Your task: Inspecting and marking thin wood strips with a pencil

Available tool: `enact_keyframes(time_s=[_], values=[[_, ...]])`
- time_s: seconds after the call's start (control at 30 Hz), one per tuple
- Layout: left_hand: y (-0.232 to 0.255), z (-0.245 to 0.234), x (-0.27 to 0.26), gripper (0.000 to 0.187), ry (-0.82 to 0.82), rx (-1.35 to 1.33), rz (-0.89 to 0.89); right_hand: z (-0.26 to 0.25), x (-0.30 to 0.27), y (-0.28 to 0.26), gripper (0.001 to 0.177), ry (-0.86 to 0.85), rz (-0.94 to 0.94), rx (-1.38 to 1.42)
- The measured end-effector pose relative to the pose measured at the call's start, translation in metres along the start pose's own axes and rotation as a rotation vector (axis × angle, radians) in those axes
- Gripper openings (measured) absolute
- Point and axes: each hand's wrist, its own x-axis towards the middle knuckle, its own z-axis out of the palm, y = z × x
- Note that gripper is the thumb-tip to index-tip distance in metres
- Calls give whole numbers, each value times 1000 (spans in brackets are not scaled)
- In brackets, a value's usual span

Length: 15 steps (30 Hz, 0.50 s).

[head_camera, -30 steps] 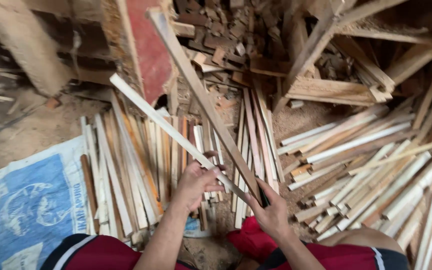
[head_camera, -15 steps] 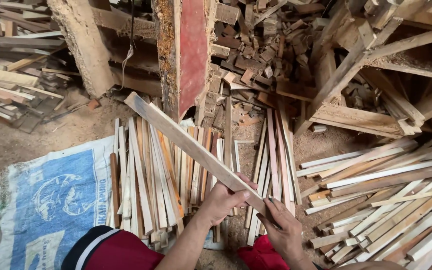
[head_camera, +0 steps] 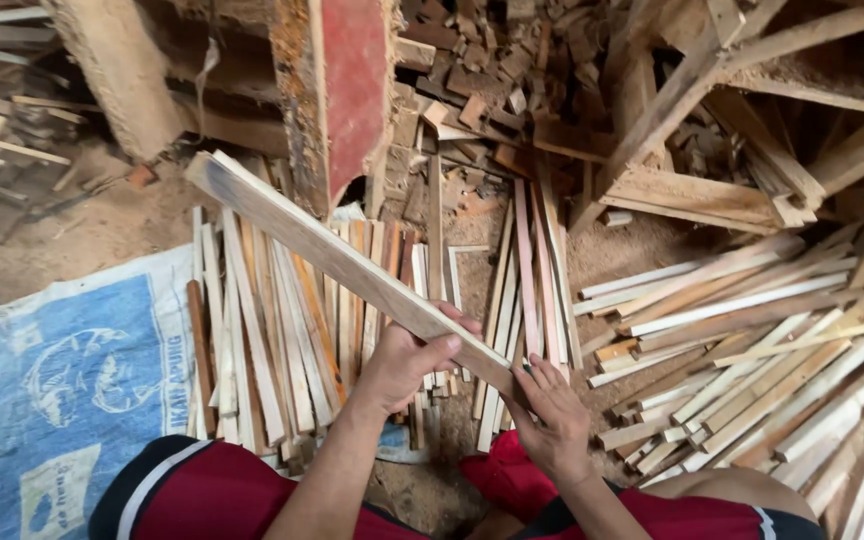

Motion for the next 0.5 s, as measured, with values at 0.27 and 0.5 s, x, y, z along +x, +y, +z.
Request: enact_keyframes(time_s=[0.27, 0.5], values=[[5, 6, -2, 31, -84, 50, 151, -20, 26, -31, 56, -36, 330, 368], [-21, 24, -15, 10, -149, 427, 42, -5, 102, -83, 30, -7, 354, 803]])
